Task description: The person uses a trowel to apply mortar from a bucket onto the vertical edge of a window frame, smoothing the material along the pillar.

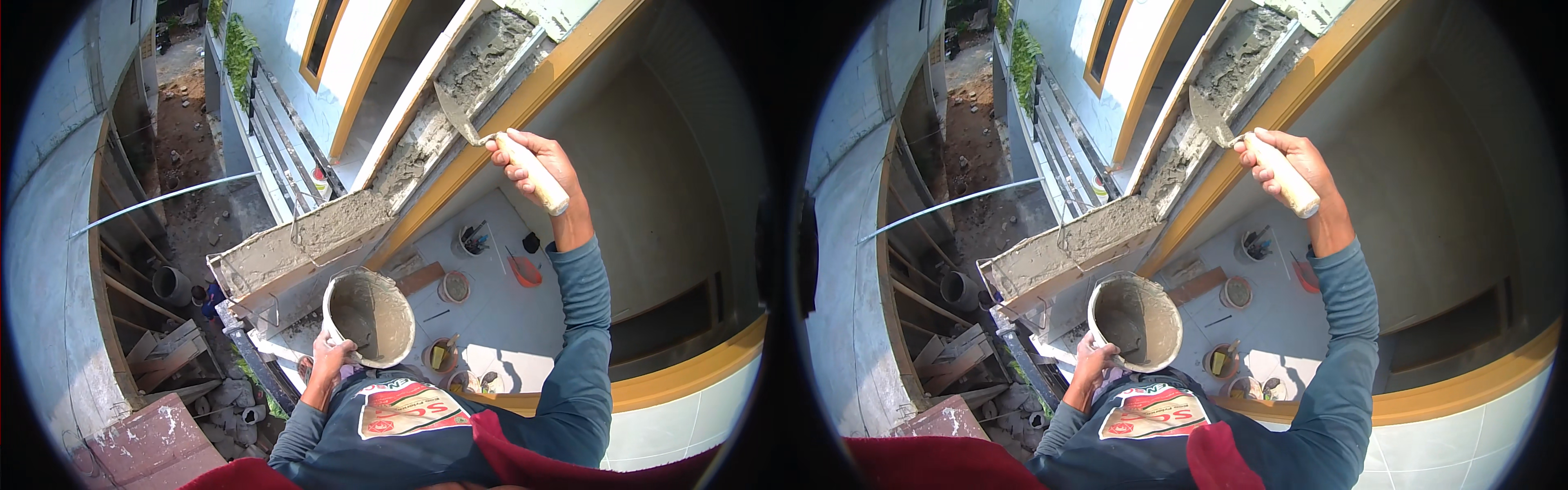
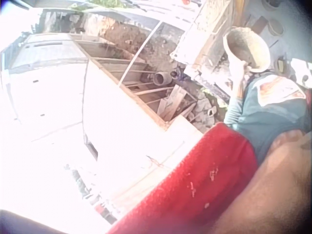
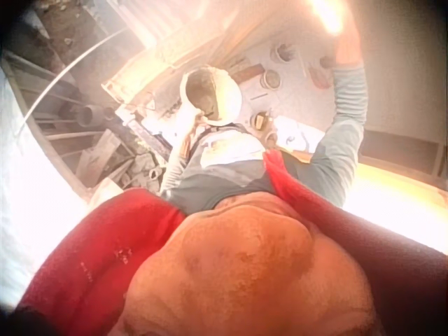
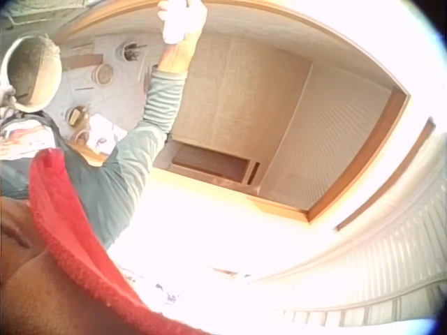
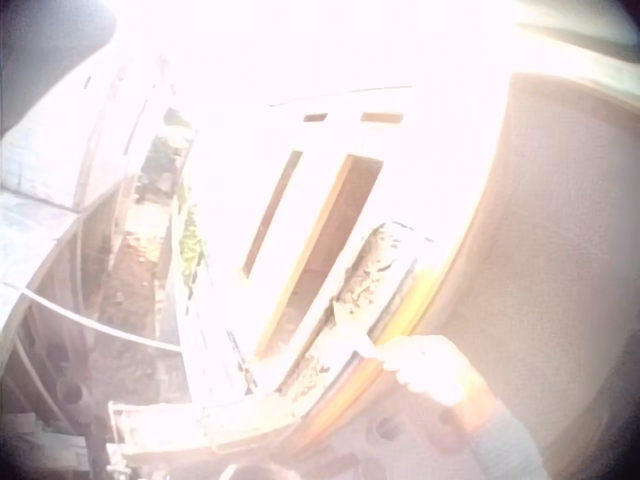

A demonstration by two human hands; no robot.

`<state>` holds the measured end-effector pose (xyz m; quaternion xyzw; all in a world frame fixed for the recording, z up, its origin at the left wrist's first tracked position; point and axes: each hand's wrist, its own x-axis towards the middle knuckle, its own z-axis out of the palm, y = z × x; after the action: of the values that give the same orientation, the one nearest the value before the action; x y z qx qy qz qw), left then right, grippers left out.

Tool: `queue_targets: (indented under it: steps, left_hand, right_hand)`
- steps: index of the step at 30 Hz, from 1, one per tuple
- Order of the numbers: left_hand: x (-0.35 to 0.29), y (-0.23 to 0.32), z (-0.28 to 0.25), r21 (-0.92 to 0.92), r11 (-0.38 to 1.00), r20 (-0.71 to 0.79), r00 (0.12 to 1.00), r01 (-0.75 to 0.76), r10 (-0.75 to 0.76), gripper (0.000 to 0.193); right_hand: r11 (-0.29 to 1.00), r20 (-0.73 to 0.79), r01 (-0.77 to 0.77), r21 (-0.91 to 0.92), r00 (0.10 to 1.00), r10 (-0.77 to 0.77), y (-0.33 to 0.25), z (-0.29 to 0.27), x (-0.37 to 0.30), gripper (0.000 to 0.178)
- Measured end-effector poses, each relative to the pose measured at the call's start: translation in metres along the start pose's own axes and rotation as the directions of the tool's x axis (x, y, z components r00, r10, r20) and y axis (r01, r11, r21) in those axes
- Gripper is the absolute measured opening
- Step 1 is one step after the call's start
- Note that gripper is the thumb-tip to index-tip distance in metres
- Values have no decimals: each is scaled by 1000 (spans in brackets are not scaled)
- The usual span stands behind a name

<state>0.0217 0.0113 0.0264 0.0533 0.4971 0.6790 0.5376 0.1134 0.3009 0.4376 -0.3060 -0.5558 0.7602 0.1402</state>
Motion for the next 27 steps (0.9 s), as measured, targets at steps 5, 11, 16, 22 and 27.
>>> queue_targets:
  steps: [5, 11, 16, 22, 27]
  left_hand:
    - [-2, 1, -1, -17, 1000, 5, 1000, 19, -19, 46]
    - [2, -2, -3, 31, 999, 6, 1000, 8, -8, 44]
    - [3, -5, -6, 7, 1000, -8, 1000, 17, -17, 47]
    - [2, -3, -4, 26, 1000, 2, 1000, 11, -11, 46]
    - [-6, 6, 3, -17, 1000, 9, 1000, 6, -6, 45]
  right_hand:
    - [1000, -39, 2, -26, 999, -3, -6, 5, -5, 36]
    - [992, -19, 110, -56, 994, -111, -24, 14, -10, 36]
    - [979, 16, 181, -93, 984, -180, -41, 23, -18, 34]
    - [803, -79, 380, -460, 883, -463, -26, 38, -28, 33]
    - [706, 51, 501, -501, 831, -554, 13, 32, -25, 34]
